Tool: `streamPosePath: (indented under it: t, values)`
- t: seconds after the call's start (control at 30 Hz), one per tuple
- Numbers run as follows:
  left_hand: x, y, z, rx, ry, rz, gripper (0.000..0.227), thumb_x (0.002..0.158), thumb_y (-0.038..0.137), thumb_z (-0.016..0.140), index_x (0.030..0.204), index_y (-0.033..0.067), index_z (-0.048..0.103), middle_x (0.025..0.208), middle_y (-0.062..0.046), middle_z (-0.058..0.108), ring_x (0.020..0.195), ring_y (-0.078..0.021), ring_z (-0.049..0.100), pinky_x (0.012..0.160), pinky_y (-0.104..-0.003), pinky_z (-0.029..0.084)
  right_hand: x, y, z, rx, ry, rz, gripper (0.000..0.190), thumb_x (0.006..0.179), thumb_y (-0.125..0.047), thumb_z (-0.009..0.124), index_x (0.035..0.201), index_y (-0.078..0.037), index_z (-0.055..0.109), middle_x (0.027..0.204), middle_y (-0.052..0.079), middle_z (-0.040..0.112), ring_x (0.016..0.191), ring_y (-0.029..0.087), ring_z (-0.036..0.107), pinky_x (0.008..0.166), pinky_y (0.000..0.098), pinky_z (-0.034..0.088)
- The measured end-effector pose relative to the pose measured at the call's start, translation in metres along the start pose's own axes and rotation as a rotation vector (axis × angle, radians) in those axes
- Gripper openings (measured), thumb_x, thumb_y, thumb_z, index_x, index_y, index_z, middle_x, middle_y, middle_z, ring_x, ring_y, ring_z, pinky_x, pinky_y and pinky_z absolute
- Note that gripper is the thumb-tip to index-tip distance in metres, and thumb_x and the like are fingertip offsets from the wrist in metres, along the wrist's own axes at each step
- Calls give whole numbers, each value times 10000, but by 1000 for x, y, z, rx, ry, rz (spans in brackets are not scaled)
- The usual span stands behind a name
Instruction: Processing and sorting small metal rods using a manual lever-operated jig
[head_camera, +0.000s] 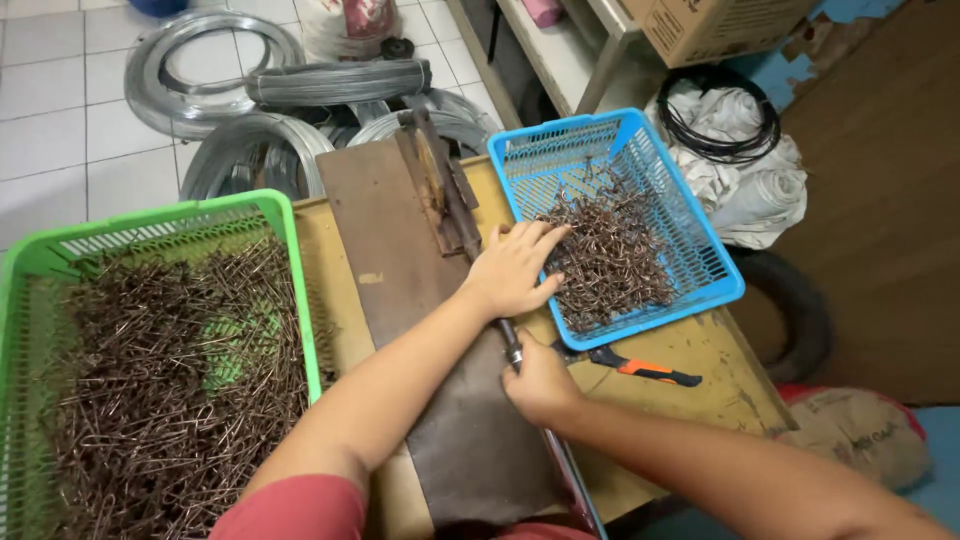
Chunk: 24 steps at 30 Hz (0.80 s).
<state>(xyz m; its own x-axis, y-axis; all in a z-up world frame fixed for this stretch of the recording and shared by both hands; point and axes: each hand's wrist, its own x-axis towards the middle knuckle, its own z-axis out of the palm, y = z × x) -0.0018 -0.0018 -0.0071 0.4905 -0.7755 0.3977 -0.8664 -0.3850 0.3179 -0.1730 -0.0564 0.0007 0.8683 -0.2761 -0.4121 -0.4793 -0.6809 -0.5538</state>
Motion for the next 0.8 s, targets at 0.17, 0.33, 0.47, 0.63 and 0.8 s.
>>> streamPosePath:
  t: [0.17, 0.33, 0.47, 0.63, 0.8]
  values:
    - [-5, 2, -8, -62, 57, -11, 774, 938, 602, 529, 1576, 164, 495, 1388, -76, 571, 1346, -277, 548, 1082, -571, 406, -1, -1, -5, -8, 7, -20, 302, 908, -226, 659, 1189, -117, 668, 1034, 217, 810, 1106, 411, 771, 877, 545, 634]
    - [-21, -20, 5, 46, 323, -143, 502, 961, 505, 607, 1373, 218, 606, 1314, -48, 581, 1274, -271, 551, 1042, -563, 372, -1, 7, -2, -33, 28, -53, 266, 902, -208, 660, 1146, -103, 659, 972, 221, 805, 1057, 428, 781, 850, 545, 631]
    - [-44, -83, -12, 184, 724, -515, 388, 892, 249, 717, 1246, 156, 587, 1151, -91, 552, 1073, -370, 548, 883, -545, 406, 2, 8, -3, 4, 13, -73, 224, 901, -202, 680, 1102, -106, 659, 933, 216, 797, 1000, 420, 791, 810, 515, 623]
    - [-61, -129, -56, -36, 340, -827, 539, 1060, 280, 697, 1542, 180, 477, 1459, -72, 516, 1329, -348, 510, 1075, -680, 395, -5, 3, -5, 51, 22, -69, 201, 916, -214, 698, 1072, -94, 657, 907, 221, 786, 927, 412, 795, 742, 499, 607]
    - [-56, -165, -24, 39, 163, -742, 310, 1106, 458, 599, 1399, 388, 671, 1283, 114, 718, 1226, -189, 648, 1072, -705, 389, -8, 7, 0, 203, 8, -30, 352, 940, -219, 751, 1262, -150, 628, 833, 127, 770, 535, 229, 749, 527, 332, 636]
